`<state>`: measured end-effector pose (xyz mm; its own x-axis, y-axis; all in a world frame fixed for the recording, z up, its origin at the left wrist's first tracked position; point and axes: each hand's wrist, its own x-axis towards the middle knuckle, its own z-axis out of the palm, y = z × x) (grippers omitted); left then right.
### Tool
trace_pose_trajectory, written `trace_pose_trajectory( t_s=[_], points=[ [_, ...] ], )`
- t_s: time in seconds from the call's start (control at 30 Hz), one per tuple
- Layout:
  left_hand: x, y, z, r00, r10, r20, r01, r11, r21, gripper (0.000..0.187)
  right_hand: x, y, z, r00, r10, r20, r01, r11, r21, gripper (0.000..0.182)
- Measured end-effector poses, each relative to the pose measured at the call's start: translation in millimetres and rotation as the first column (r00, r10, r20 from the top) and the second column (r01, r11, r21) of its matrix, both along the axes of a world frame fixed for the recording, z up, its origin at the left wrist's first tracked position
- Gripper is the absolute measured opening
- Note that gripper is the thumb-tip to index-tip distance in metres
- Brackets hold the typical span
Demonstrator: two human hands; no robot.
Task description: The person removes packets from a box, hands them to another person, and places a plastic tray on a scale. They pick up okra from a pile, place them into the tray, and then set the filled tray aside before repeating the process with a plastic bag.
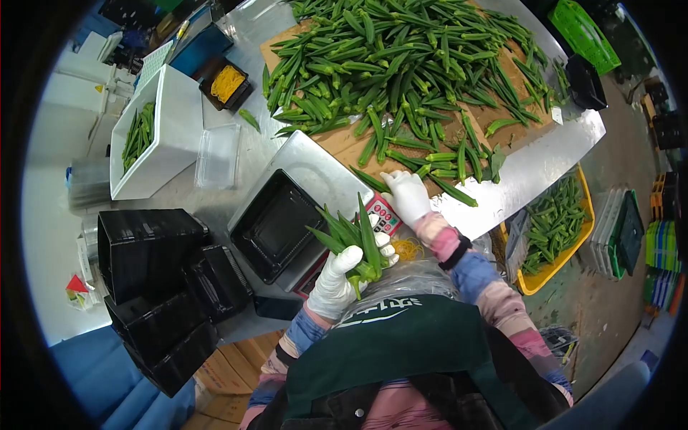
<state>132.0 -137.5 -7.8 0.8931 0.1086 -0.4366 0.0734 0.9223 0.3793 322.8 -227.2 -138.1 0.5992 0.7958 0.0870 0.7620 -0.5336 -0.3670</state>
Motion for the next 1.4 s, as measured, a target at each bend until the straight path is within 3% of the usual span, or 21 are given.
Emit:
trace_pose_trajectory(
  t_s=[0.13, 0.17, 0.2, 0.27, 0.3, 0.43, 0.5, 0.53, 0.57, 0.63, 0.67, 0.73, 0.77, 0.8, 0.87, 0.97, 1.07, 1.17, 1.27, 1.37, 1.4],
  points=[
    [0, -1, 2, 1.0, 0.006, -0.029, -0.005, 1.0, 0.022, 0.076, 12, 1, -20, 0.998, 0.056, -0.028, -0.058, 0.995, -0.082, 0.03],
    [0, -1, 2, 1.0, 0.002, -0.026, -0.002, 1.0, 0.025, 0.075, 16, -6, -21, 0.999, 0.037, -0.027, -0.035, 0.996, 0.082, 0.028],
    [0, -1, 1, 1.0, 0.001, -0.02, 0.0, 1.0, 0.029, 0.074, 17, -12, -18, 0.949, -0.077, -0.306, 0.144, 0.968, 0.203, 0.027],
    [0, -2, 3, 0.999, -0.012, -0.043, 0.013, 1.0, 0.022, 0.072, 18, -27, -9, 0.603, -0.137, -0.786, 0.531, 0.804, 0.267, 0.025],
    [2, -1, 4, 0.999, -0.021, -0.046, 0.022, 1.0, 0.021, 0.071, 24, -39, 13, 0.446, -0.071, -0.892, 0.593, 0.77, 0.236, 0.025],
    [2, -6, -3, 0.999, -0.045, -0.021, 0.045, 0.998, -0.032, 0.061, 26, -85, 43, 0.053, 0.135, -0.989, 0.73, 0.67, 0.131, 0.029],
    [-1, -7, -7, 0.998, -0.061, -0.013, 0.06, 0.997, -0.042, 0.059, 18, -96, 50, 0.122, 0.122, -0.985, 0.747, 0.642, 0.172, 0.029],
    [0, -8, -5, 0.998, -0.066, -0.013, 0.065, 0.996, -0.058, 0.058, 18, -105, 37, 0.266, 0.132, -0.955, 0.61, 0.744, 0.273, 0.028],
    [-2, -7, -10, 0.999, -0.051, 0.001, 0.051, 0.993, -0.108, 0.056, 11, -108, 40, 0.307, 0.227, -0.924, 0.604, 0.704, 0.373, 0.028],
    [3, -8, -14, 0.998, -0.031, 0.054, 0.04, 0.983, -0.179, 0.053, -5, -104, 54, 0.195, 0.243, -0.95, 0.69, 0.655, 0.309, 0.028],
    [6, -10, -9, 0.997, -0.016, 0.082, 0.032, 0.979, -0.2, 0.05, -12, -100, 51, 0.261, 0.133, -0.956, 0.665, 0.693, 0.278, 0.029],
    [9, -1, 4, 0.962, -0.089, 0.259, 0.196, 0.884, -0.424, 0.046, -20, -93, 103, 0.301, 0.021, -0.953, 0.552, 0.811, 0.193, 0.034],
    [4, 4, -27, 0.991, -0.035, 0.132, 0.113, 0.757, -0.643, 0.05, -25, -89, 94, 0.216, 0.137, -0.967, 0.585, 0.774, 0.24, 0.033],
    [6, 1, -6, 0.996, -0.06, 0.069, 0.087, 0.855, -0.511, 0.049, -26, -88, 98, 0.244, 0.168, -0.955, 0.566, 0.775, 0.281, 0.033],
    [3, -2, 4, 0.953, -0.104, 0.283, 0.207, 0.909, -0.362, 0.05, -29, -86, 96, 0.229, 0.234, -0.945, 0.572, 0.754, 0.325, 0.033],
    [-3, -3, -1, 0.938, -0.105, 0.331, 0.222, 0.914, -0.341, 0.049, -28, -93, 106, 0.275, 0.253, -0.928, 0.559, 0.743, 0.368, 0.034],
    [-6, -5, 10, 0.988, -0.027, -0.153, -0.035, 0.919, -0.392, 0.047, -29, -97, 91, 0.308, 0.285, -0.908, 0.571, 0.708, 0.416, 0.031],
    [-10, -4, -3, 0.983, -0.064, 0.174, 0.131, 0.903, -0.41, 0.045, -38, -102, 131, 0.39, 0.176, -0.904, 0.496, 0.787, 0.367, 0.032],
    [-1, -11, 30, 0.99, -0.078, 0.117, 0.112, 0.94, -0.323, 0.043, -49, -97, 133, 0.412, 0.221, -0.884, 0.417, 0.817, 0.399, 0.031],
    [-6, -6, 9, 0.991, -0.107, -0.084, 0.064, 0.914, -0.401, 0.039, -62, -89, 130, 0.414, 0.271, -0.869, 0.353, 0.833, 0.427, 0.031],
    [-10, -5, -4, 0.993, -0.111, -0.031, 0.095, 0.941, -0.326, 0.037, -67, -87, 123, 0.401, 0.297, -0.867, 0.327, 0.837, 0.438, 0.031]
  ],
)
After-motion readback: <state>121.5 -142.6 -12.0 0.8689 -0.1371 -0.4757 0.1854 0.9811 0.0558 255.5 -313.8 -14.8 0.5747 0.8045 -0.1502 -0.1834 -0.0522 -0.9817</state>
